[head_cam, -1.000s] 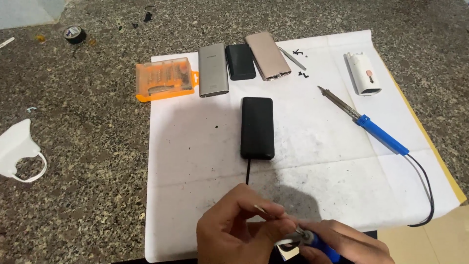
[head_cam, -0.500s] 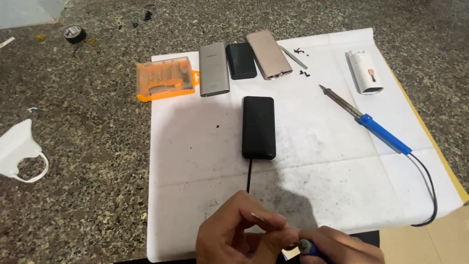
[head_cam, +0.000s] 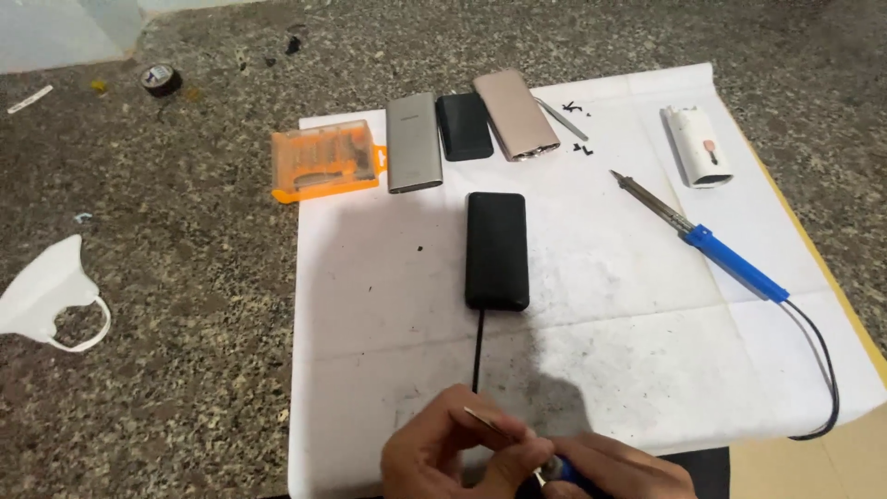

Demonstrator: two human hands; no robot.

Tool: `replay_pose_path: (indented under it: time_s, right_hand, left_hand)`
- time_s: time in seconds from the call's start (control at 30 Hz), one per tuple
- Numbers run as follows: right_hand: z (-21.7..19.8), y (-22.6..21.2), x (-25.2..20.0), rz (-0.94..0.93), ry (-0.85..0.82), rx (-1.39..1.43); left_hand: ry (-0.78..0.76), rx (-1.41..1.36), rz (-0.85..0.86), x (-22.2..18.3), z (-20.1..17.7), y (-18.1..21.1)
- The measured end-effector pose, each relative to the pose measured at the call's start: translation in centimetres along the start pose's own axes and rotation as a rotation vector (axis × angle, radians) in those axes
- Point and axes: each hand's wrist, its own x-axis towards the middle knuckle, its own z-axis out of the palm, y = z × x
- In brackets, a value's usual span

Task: Opening the plastic casing of a power bank using a screwdriver as a pry tool and removing internal components

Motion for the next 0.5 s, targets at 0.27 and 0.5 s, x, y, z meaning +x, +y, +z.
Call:
replay_pose_path:
  time_s: [0.27,0.5]
  right_hand:
    - [-0.2,0.7,1.8,0.395,-0.112,0.189]
    - [-2.0,2.9,7.8,0.251,0.213,0.046]
  left_hand:
    - [-0.007,-0.014,-0.181,1.0,1.5,-2.3]
    - [-0.159,0.452,0.428,7.9,2.9,-3.5]
